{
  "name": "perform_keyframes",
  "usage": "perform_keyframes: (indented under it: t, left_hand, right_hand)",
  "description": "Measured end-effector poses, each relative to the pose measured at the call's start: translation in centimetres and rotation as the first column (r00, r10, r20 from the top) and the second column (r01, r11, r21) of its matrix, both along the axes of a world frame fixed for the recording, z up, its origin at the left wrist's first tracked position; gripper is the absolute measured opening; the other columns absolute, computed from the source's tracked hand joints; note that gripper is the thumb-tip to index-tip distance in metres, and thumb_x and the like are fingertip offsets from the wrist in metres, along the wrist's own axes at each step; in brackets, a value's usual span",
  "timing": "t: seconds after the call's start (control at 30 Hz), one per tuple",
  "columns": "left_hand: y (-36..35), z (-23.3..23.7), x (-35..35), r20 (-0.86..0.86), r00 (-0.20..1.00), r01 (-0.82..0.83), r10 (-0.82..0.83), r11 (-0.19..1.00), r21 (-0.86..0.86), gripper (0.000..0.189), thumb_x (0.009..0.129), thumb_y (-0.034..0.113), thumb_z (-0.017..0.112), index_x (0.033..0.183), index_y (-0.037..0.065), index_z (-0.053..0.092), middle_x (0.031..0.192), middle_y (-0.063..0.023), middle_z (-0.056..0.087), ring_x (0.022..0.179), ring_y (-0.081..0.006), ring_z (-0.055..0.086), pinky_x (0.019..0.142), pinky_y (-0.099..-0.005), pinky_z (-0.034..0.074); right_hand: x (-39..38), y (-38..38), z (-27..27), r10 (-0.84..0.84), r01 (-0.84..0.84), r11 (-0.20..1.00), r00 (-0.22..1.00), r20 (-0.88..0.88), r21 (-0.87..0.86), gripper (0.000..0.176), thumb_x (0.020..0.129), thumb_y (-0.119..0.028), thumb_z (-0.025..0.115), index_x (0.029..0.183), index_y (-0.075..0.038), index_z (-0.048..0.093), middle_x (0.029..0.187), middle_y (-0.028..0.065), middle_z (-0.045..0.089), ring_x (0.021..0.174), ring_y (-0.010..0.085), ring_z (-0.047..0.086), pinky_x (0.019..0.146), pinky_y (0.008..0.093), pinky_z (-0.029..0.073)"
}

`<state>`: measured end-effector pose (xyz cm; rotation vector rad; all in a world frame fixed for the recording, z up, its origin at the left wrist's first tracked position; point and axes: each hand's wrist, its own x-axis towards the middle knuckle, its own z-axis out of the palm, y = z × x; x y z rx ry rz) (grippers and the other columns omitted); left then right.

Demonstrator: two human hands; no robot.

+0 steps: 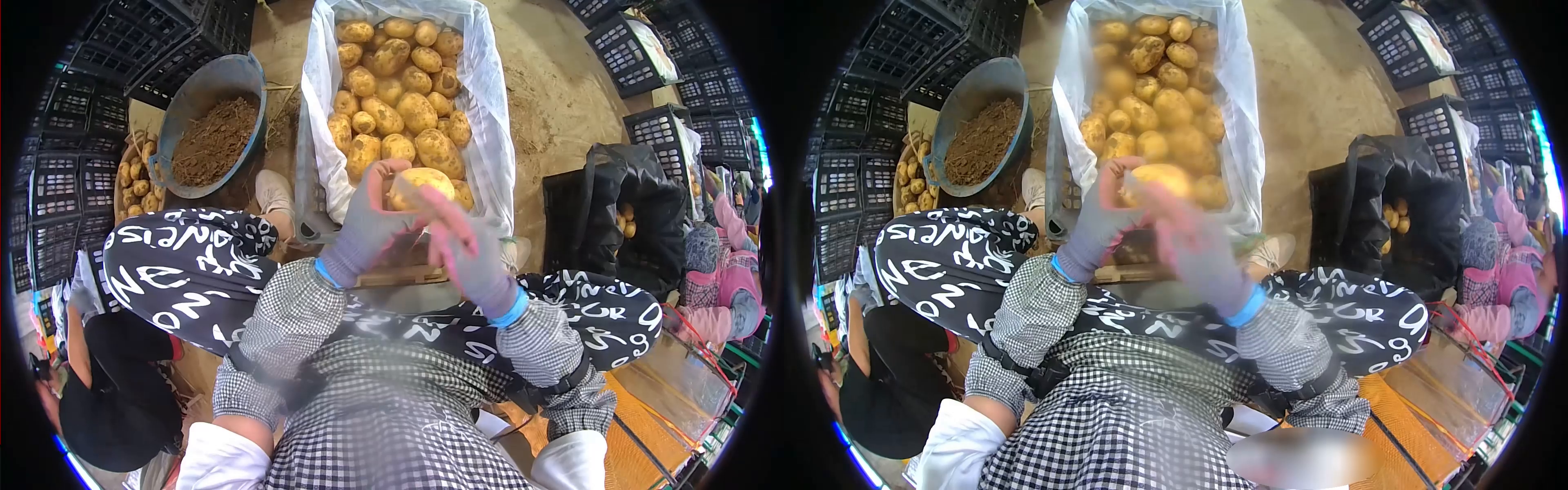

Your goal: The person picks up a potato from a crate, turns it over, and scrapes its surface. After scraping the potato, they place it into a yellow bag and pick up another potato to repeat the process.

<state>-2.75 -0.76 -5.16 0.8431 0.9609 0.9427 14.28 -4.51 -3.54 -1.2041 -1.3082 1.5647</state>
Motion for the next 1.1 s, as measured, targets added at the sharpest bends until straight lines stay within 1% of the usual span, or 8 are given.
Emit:
perform_keyframes:
  t: [0.27,0.43,0.67,0.73,0.83,0.93,1.03,1.1]
  left_hand:
    - [0.5,-0.2,0.3,0.119,0.993,-0.023,0.018,0.999,0.038,0.076,0.076,0.001,0.081,0.136,0.0,0.034,0.123,-0.0114,0.053,0.11,-0.0172,0.059,0.091,-0.029,0.053]
    - [-0.3,0.6,0.7,0.147,0.989,-0.035,0.021,0.995,0.093,0.055,0.083,0.009,0.077,0.129,-0.003,0.05,0.127,-0.0093,0.054,0.109,-0.0163,0.059,0.089,-0.0286,0.054]
    - [-0.2,-0.2,-0.1,0.043,0.983,-0.178,0.176,0.983,0.053,0.033,0.09,0.022,0.072,0.108,-0.005,0.067,0.13,-0.0131,0.056,0.105,-0.0143,0.06,0.083,-0.0262,0.054]
    - [0.1,0.4,-0.7,0.047,0.986,-0.153,0.159,0.982,-0.114,0.037,0.091,0.021,0.071,0.118,-0.003,0.063,0.128,-0.0122,0.057,0.103,-0.0134,0.06,0.082,-0.0258,0.054]
    - [0.0,2.1,0.9,0.115,0.991,-0.061,0.071,0.995,-0.082,0.048,0.091,0.02,0.071,0.131,0.0,0.054,0.124,-0.0097,0.059,0.1,-0.0111,0.06,0.082,-0.0239,0.053]
    - [-0.3,1.2,1.3,0.125,0.992,0.032,-0.033,0.999,0.01,0.06,0.09,0.017,0.072,0.14,0.003,0.044,0.122,-0.0073,0.059,0.1,-0.0097,0.059,0.081,-0.0222,0.052]
    - [-0.6,0.8,1.1,0.201,0.977,0.07,-0.071,0.997,0.015,0.063,0.087,0.013,0.074,0.142,0.004,0.043,0.123,-0.0065,0.058,0.104,-0.0105,0.057,0.083,-0.0224,0.05]
    - [-0.4,1.2,1.2,0.214,0.975,0.05,-0.06,0.998,0.047,0.06,0.085,0.009,0.075,0.138,0.004,0.048,0.123,-0.0069,0.058,0.106,-0.0117,0.056,0.084,-0.0229,0.049]
  right_hand:
    - [3.5,2.5,-2.3,-0.344,0.33,0.936,0.932,0.113,0.126,0.041,0.102,-0.022,0.049,0.137,-0.001,0.051,0.084,0.0022,0.061,0.069,0.0094,0.056,0.062,0.0221,0.045]
    - [2.3,2.4,0.3,-0.126,-0.013,0.912,0.942,-0.312,-0.409,0.054,0.097,-0.029,0.06,0.141,-0.003,0.043,0.114,0.0069,0.061,0.094,0.0124,0.062,0.074,0.026,0.053]
    - [1.6,2.2,0.1,-0.281,0.219,0.949,0.912,-0.298,-0.226,0.068,0.079,-0.018,0.08,0.136,-0.003,0.045,0.119,0.0068,0.058,0.105,0.0149,0.06,0.085,0.0285,0.054]
    - [1.5,2.5,0.6,-0.354,0.317,0.932,0.903,-0.244,-0.178,0.065,0.076,-0.005,0.079,0.132,-0.004,0.047,0.116,0.0082,0.057,0.106,0.017,0.059,0.088,0.0296,0.053]
    - [1.8,2.5,-0.2,-0.342,0.344,0.939,0.936,-0.085,0.002,0.064,0.076,-0.001,0.077,0.132,-0.002,0.047,0.118,0.0075,0.057,0.108,0.0158,0.058,0.088,0.0283,0.053]
    - [2.8,2.1,0.0,-0.234,0.223,0.967,0.969,-0.081,-0.127,0.06,0.082,-0.008,0.076,0.134,0.0,0.046,0.124,0.0071,0.056,0.109,0.0144,0.057,0.088,0.0278,0.053]
    - [4.1,2.7,0.6,-0.202,0.145,0.955,0.956,-0.213,-0.258,0.06,0.095,-0.038,0.062,0.137,0.001,0.046,0.125,0.0094,0.058,0.107,0.015,0.06,0.084,0.0294,0.054]
    - [3.7,2.0,-0.1,-0.134,0.097,0.98,0.967,-0.214,-0.176,0.063,0.095,-0.042,0.06,0.139,0.001,0.045,0.127,0.0099,0.058,0.11,0.0158,0.059,0.083,0.0305,0.054]
